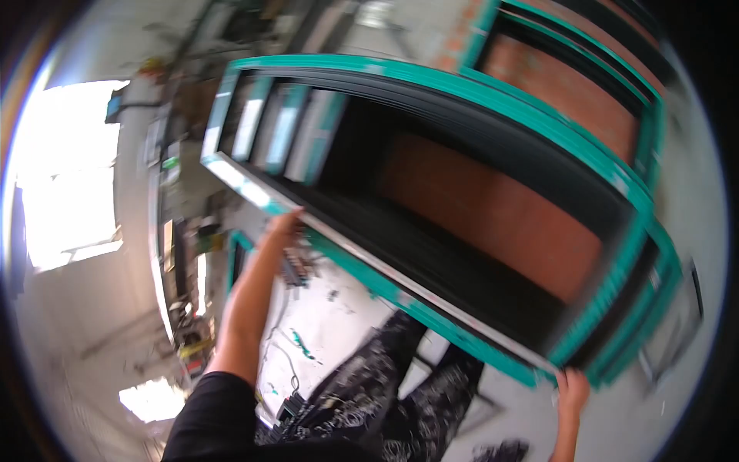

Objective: The person measures a series of green-wrapped window frames with a tape measure, then operates a touchscreen console and uses a powered miter saw to cut long metal profiles, handling each profile by hand and setting them aside.

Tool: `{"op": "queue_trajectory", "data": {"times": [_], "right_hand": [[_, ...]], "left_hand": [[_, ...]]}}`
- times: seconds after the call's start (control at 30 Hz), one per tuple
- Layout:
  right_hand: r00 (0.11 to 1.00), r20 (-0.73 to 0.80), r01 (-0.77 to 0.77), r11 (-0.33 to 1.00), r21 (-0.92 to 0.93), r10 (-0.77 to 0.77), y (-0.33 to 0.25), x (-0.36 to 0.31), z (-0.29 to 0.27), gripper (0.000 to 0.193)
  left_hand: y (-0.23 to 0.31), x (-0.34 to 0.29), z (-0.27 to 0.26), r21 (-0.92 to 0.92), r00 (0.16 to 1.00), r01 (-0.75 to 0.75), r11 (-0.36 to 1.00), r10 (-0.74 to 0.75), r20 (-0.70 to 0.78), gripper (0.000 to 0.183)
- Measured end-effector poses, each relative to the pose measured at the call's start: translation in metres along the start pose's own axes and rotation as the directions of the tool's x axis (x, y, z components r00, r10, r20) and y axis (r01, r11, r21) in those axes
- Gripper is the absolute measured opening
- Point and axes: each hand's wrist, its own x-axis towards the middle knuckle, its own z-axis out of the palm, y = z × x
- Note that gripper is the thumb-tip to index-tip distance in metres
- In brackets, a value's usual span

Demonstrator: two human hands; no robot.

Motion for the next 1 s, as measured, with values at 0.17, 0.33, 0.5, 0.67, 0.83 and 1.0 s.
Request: {"op": "queue_trajectory", "data": {"times": [0.17, 0.33, 0.5, 0.67, 0.83, 1.0], "right_hand": [[0.952, 0.283, -0.117, 0.993, -0.022, 0.119, -0.075, -0.007, 0.049, 0.038], [0.997, 0.075, -0.028, 0.941, 0.337, 0.003, -0.114, 0.062, 0.251, 0.036], [0.998, -0.056, 0.043, 0.938, 0.345, -0.026, -0.129, 0.073, 0.275, 0.043], [0.995, -0.093, 0.068, 0.944, 0.323, -0.040, -0.133, 0.058, 0.285, 0.040], [0.993, -0.112, 0.072, 0.938, 0.339, -0.036, -0.137, 0.051, 0.293, 0.036], [0.987, -0.156, 0.080, 0.951, 0.299, -0.034, -0.140, 0.050, 0.304, 0.034]], "left_hand": [[0.149, -0.076, -0.040, 0.441, 0.714, 0.682, 0.583, -0.398, -0.577, 0.036], [0.317, -0.059, -0.086, 0.318, 0.557, 0.641, 0.698, -0.139, -0.819, 0.032], [0.353, -0.040, -0.071, 0.258, 0.489, 0.651, 0.714, -0.134, -0.862, 0.033], [0.353, -0.041, -0.063, 0.234, 0.466, 0.670, 0.705, -0.154, -0.871, 0.035], [0.355, -0.035, -0.056, 0.245, 0.484, 0.651, 0.718, -0.144, -0.863, 0.034], [0.348, -0.033, -0.042, 0.256, 0.452, 0.657, 0.709, -0.098, -0.887, 0.034]]}}
